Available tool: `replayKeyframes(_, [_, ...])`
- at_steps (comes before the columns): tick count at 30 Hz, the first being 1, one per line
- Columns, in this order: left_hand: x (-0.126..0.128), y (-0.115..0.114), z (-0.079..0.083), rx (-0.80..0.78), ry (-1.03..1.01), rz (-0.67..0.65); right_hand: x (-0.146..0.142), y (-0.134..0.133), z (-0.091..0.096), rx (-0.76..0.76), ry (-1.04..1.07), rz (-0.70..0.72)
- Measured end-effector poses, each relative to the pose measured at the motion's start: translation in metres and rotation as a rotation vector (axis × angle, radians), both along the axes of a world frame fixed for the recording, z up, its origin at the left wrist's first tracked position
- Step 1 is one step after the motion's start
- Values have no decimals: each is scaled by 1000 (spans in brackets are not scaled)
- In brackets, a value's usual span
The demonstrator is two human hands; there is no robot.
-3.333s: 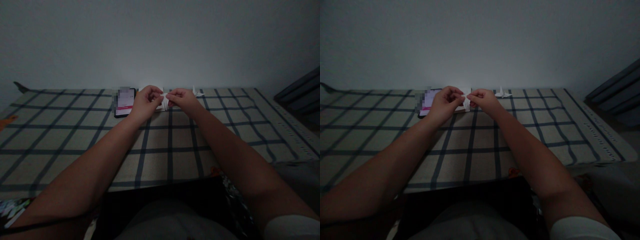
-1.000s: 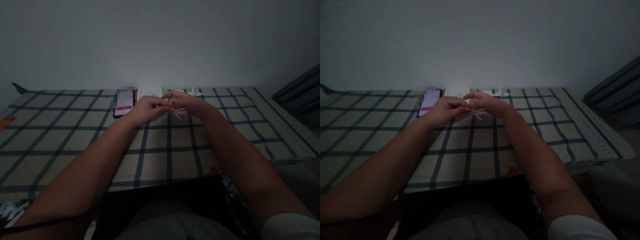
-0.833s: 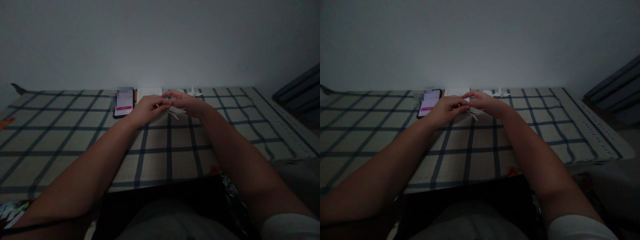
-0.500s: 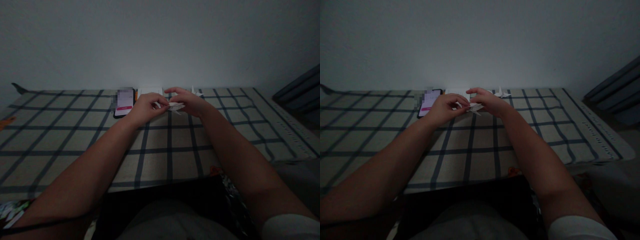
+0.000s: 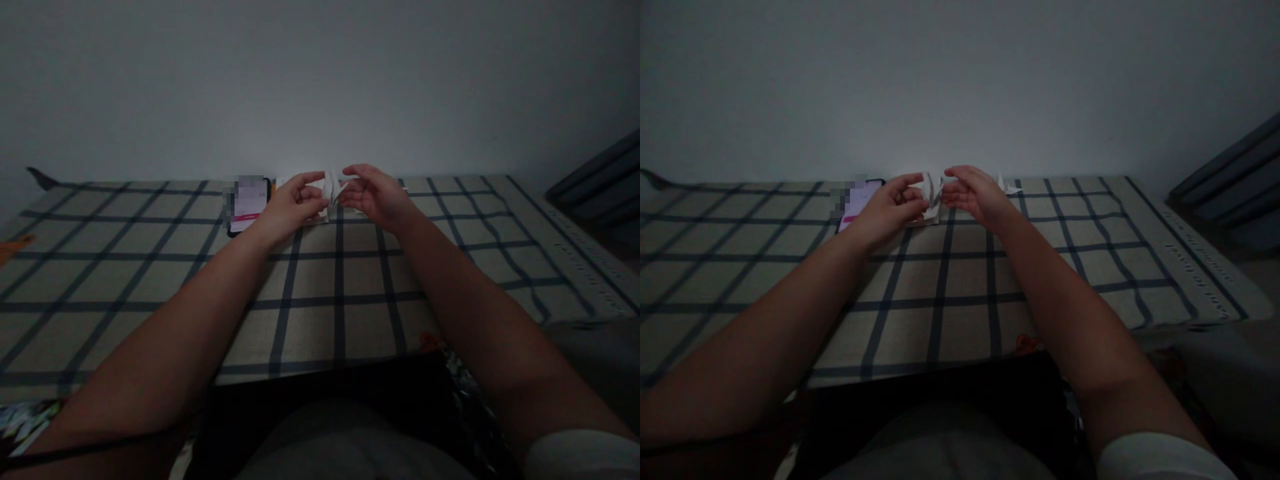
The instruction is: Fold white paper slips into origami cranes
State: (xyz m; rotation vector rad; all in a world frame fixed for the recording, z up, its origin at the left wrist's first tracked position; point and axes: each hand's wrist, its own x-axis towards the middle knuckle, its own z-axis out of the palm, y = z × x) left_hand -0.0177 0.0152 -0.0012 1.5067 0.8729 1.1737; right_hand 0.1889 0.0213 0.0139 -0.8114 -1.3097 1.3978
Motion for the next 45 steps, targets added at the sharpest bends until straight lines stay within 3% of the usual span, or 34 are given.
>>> replayKeyframes(3, [3, 0, -1, -51, -42, 95, -5, 5, -10, 185, -105, -97])
replayKeyframes(8, [7, -3, -5, -101, -100, 195, -12, 10, -26, 422, -300, -119])
replayKeyframes(17, [8, -5, -6, -42, -47, 185, -8, 10, -25, 553, -430, -209])
replayKeyframes(23, [7, -7, -5, 70, 99, 185, -7, 10, -26, 554, -465, -186])
replayKeyframes(28, [5, -8, -3, 80, 73, 164, -7, 13, -25, 522, -387, -131])
replayKeyframes(34, [-1, -4, 1, 111, 130, 79, -7, 20, -29, 395, -222, -115])
replayKeyframes(38, [-4, 1, -1, 146, 122, 116, -6, 17, -28, 342, -249, -114])
replayKeyframes(45, [1, -2, -1, -1, 13, 153, -8, 7, -20, 307, -332, -122])
